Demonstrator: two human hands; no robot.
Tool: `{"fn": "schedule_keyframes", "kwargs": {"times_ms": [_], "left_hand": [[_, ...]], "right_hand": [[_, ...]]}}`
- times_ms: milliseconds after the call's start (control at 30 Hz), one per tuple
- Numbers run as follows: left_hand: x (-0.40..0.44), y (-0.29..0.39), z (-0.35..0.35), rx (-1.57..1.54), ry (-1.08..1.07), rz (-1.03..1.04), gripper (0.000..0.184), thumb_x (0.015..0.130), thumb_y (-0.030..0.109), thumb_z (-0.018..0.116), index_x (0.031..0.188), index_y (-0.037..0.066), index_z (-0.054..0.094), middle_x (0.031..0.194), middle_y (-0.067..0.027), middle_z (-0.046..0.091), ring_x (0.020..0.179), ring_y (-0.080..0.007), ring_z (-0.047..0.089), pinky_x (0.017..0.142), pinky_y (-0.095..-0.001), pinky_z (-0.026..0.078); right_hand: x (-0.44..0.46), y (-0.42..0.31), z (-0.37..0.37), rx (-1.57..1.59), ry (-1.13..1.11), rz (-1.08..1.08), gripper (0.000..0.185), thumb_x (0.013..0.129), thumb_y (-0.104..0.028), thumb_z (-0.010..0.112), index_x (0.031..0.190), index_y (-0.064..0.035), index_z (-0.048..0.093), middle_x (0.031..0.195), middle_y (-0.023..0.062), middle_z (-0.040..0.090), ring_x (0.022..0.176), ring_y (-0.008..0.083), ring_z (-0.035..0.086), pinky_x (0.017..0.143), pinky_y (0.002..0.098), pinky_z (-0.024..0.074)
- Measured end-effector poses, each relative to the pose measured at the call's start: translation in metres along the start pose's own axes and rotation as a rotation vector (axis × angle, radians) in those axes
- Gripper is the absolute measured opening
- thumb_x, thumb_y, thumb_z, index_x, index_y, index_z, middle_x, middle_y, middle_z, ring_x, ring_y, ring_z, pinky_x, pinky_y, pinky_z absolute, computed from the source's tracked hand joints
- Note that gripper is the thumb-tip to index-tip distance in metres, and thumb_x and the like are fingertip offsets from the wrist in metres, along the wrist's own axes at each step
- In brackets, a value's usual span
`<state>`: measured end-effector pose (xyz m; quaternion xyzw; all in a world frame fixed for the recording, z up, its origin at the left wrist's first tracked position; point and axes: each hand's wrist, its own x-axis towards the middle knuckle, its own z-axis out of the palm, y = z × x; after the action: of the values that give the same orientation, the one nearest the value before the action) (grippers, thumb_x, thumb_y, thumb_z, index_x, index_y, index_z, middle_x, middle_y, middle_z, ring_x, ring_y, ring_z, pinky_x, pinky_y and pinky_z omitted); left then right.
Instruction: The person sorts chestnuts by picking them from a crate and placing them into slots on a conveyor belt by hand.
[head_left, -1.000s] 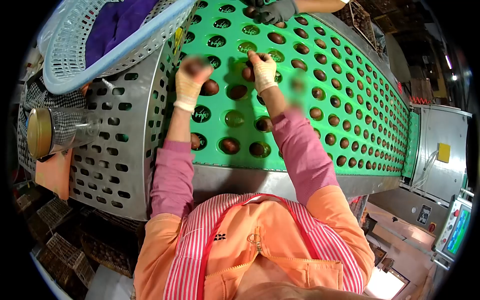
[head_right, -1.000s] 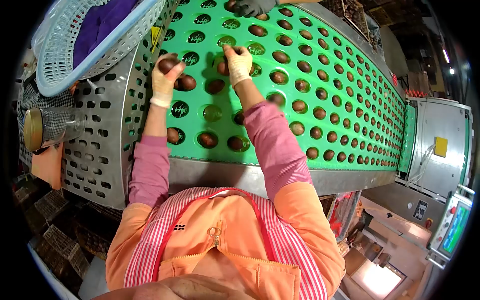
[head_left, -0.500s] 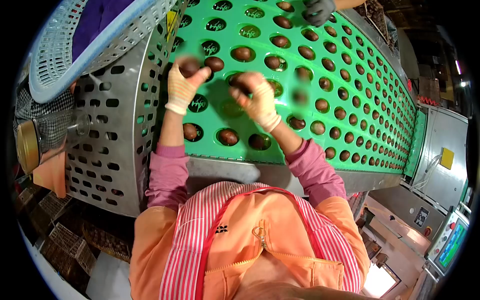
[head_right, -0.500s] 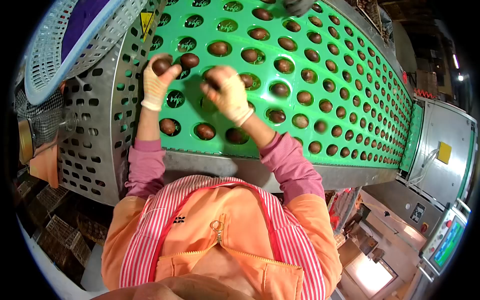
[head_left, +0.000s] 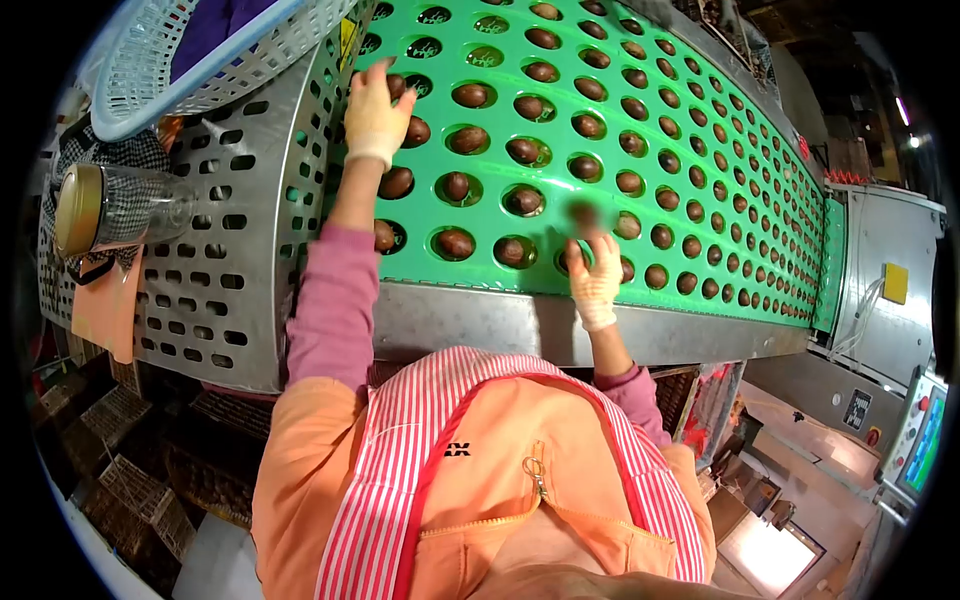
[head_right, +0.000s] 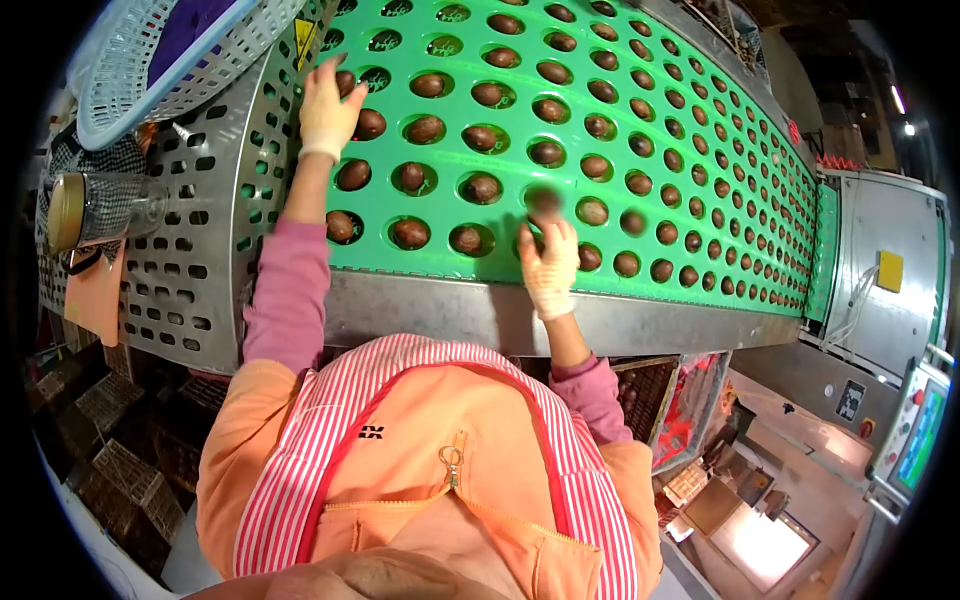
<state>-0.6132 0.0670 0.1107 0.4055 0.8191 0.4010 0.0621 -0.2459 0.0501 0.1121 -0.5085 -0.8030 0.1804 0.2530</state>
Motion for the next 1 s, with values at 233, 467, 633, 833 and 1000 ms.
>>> {"fn": "schedule_keyframes", "kwargs": {"times_ms": [233, 467, 633, 833, 1000], "left_hand": [[0.043, -0.025, 0.043, 0.404, -0.442, 0.117, 0.056, 0.093, 0.032, 0.056, 0.146, 0.025, 0.04, 0.154, -0.0059, 0.034, 0.136, -0.0349, 0.036, 0.111, -0.0501, 0.034], [0.0, -0.016, 0.007, 0.338, -0.686, 0.2, 0.061, 0.077, 0.017, 0.075, 0.133, 0.022, 0.053, 0.13, -0.0142, 0.052, 0.12, -0.036, 0.05, 0.104, -0.0438, 0.042], [0.033, -0.012, 0.013, 0.162, -0.315, 0.131, 0.053, 0.08, 0.021, 0.075, 0.129, 0.018, 0.056, 0.125, -0.0172, 0.054, 0.108, -0.0381, 0.057, 0.095, -0.0433, 0.047], [0.103, -0.025, 0.079, 0.483, -0.264, 0.067, 0.056, 0.093, 0.035, 0.06, 0.144, 0.022, 0.041, 0.143, -0.0096, 0.047, 0.128, -0.0353, 0.044, 0.103, -0.0488, 0.043], [0.104, -0.052, 0.08, 0.471, -0.388, 0.181, 0.053, 0.094, 0.035, 0.052, 0.145, 0.026, 0.041, 0.148, -0.0038, 0.044, 0.13, -0.0371, 0.042, 0.107, -0.0477, 0.039]], "right_hand": [[-0.094, 0.049, -0.039, -0.068, 0.188, 0.191, 0.022, 0.085, -0.011, 0.069, 0.105, -0.0034, 0.067, 0.116, 0.0164, 0.063, 0.108, 0.0349, 0.057, 0.093, 0.043, 0.047], [-0.122, 0.049, -0.025, -0.231, 0.286, 0.113, 0.024, 0.082, -0.007, 0.069, 0.106, -0.0053, 0.066, 0.125, 0.0173, 0.058, 0.119, 0.0402, 0.05, 0.099, 0.0494, 0.0423], [-0.108, 0.041, -0.024, -0.247, 0.309, 0.143, 0.026, 0.082, -0.007, 0.068, 0.107, -0.0056, 0.066, 0.13, 0.0183, 0.055, 0.125, 0.0432, 0.044, 0.101, 0.0515, 0.0402], [-0.106, 0.047, -0.021, -0.244, 0.311, 0.207, 0.026, 0.081, -0.009, 0.068, 0.107, -0.0051, 0.066, 0.127, 0.0186, 0.055, 0.123, 0.0423, 0.046, 0.101, 0.0507, 0.0411], [-0.103, 0.044, -0.021, -0.241, 0.315, 0.209, 0.026, 0.08, -0.008, 0.068, 0.106, -0.0052, 0.066, 0.125, 0.0184, 0.057, 0.12, 0.0421, 0.049, 0.1, 0.0502, 0.0421]]}}
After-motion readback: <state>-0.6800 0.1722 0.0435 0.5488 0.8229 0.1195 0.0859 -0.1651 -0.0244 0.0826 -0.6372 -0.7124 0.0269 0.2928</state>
